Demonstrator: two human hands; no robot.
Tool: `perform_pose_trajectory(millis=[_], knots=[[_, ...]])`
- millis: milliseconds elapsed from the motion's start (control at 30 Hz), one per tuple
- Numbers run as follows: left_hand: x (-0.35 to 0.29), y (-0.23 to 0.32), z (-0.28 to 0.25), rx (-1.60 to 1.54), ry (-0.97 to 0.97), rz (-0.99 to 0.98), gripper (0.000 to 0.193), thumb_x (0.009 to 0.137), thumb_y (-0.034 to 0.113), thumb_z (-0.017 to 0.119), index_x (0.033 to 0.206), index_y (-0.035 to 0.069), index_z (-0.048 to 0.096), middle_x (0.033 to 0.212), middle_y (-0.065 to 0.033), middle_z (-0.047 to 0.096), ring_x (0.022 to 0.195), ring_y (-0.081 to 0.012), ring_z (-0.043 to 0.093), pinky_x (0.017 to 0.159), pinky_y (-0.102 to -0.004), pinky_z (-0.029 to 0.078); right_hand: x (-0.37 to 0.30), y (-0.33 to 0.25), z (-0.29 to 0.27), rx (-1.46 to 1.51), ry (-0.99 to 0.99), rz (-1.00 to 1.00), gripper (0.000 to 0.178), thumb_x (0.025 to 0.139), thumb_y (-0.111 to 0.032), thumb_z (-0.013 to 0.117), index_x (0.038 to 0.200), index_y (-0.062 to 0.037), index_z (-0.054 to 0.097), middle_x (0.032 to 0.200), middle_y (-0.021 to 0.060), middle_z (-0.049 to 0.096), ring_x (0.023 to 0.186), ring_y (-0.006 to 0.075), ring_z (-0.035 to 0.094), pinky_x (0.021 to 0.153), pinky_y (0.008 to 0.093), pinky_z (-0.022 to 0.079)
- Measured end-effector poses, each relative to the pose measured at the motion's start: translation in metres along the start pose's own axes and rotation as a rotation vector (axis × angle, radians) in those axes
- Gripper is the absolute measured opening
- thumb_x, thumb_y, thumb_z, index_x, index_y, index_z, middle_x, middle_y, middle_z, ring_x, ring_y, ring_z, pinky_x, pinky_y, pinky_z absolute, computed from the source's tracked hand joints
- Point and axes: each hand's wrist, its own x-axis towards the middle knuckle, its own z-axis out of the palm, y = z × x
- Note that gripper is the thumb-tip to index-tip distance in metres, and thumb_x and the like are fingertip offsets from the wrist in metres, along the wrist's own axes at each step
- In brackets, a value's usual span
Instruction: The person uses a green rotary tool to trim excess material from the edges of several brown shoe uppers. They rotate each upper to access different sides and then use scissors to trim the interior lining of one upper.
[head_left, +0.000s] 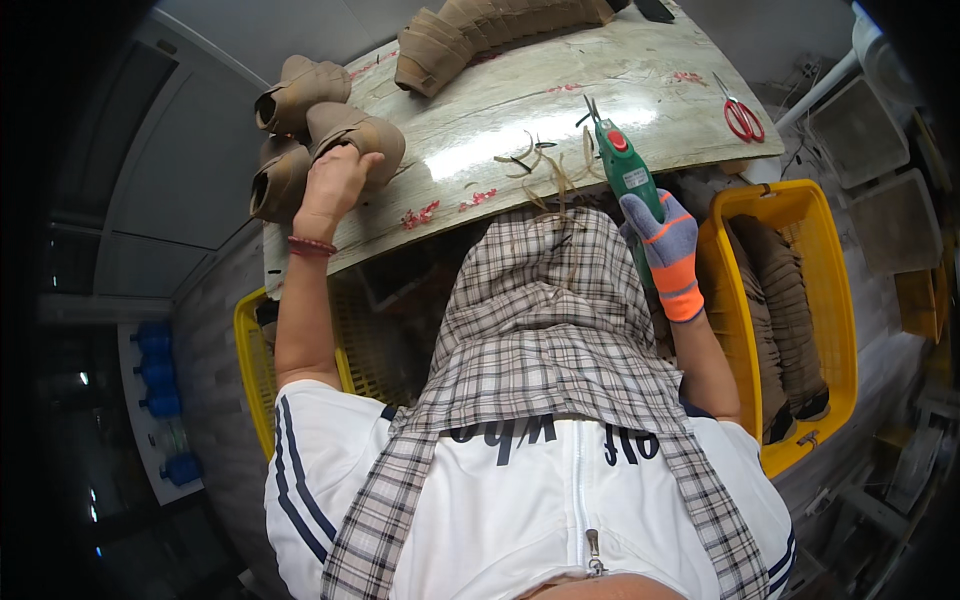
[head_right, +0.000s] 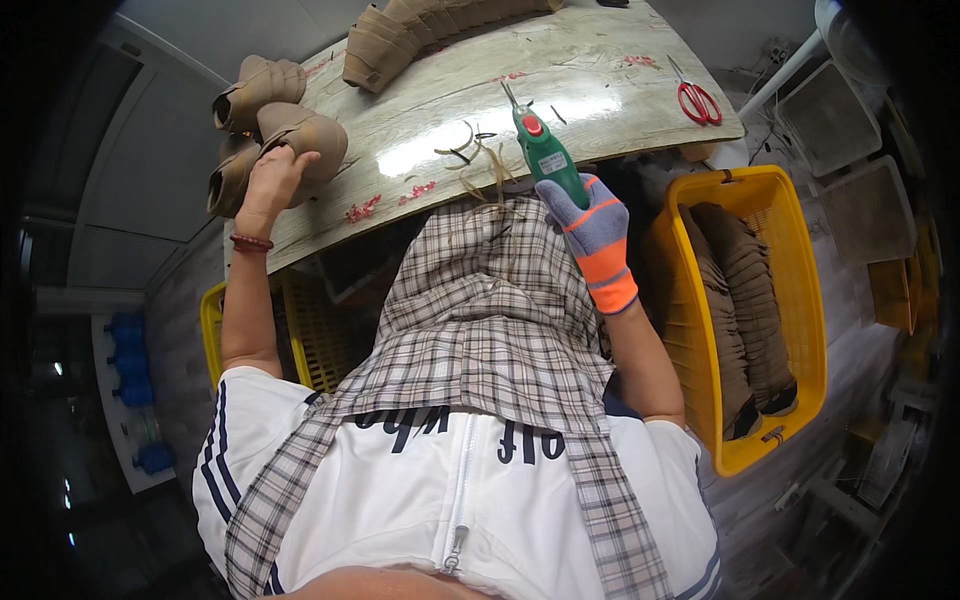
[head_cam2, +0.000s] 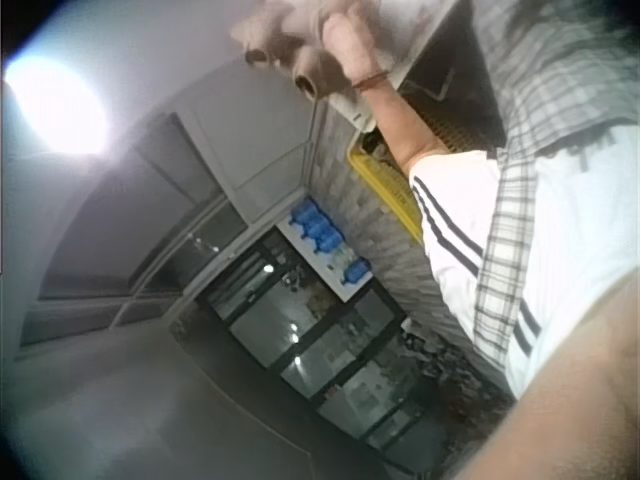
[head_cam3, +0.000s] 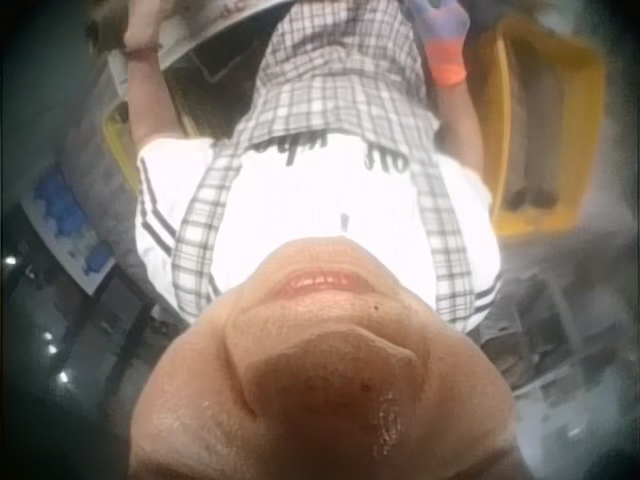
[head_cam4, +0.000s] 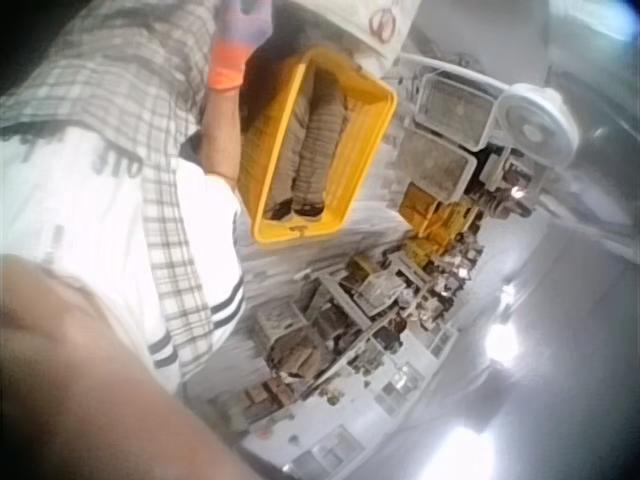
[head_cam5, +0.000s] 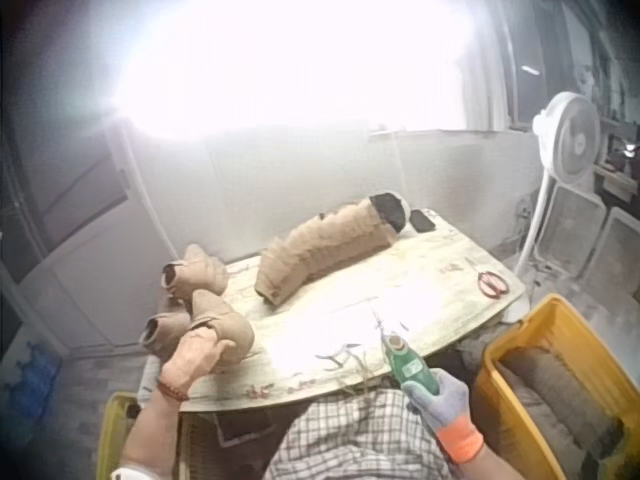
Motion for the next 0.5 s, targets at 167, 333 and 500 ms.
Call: perform_pose_trajectory(millis=[167, 333, 500], knots=[[0.002, -0.006, -0.012, -0.622, 0.207, -0.100, 0.035, 0.089, 0.026, 0.068, 0.095, -0.009, 0.065, 0.091, -0.0161, 0.070, 0.080, -0.0229, 0.065, 0.075, -0.0342, 0.049, -0.007, 0.001, 0.007, -0.019, -0.029, 0.021, 0.031, 0.083, -0.026, 0.077, 0.093, 0.0003, 0.063, 0.069, -0.0001, 0.062, 0.056, 0.0040, 0.055, 0.052, 0.0203, 0.044], [-0.016, 0.055, 0.003, -1.686, 0.470, -0.041, 0.028, 0.085, 0.014, 0.074, 0.110, 0.001, 0.068, 0.103, -0.0041, 0.070, 0.087, -0.0111, 0.064, 0.080, -0.0262, 0.051, -0.006, -0.003, 0.022, -0.076, -0.089, -0.110, 0.038, 0.079, -0.029, 0.081, 0.095, 0.0010, 0.066, 0.068, 0.0020, 0.065, 0.059, 0.0045, 0.059, 0.054, 0.0211, 0.048], [-0.007, 0.102, 0.026, -2.095, 0.311, 0.027, 0.027, 0.088, 0.006, 0.068, 0.114, 0.001, 0.065, 0.108, -0.0074, 0.069, 0.097, -0.0154, 0.065, 0.086, -0.0305, 0.053, -0.008, -0.017, 0.030, -0.066, -0.127, -0.114, 0.041, 0.076, -0.034, 0.082, 0.094, -0.0005, 0.067, 0.067, 0.0038, 0.066, 0.060, 0.0056, 0.061, 0.055, 0.0225, 0.049]])
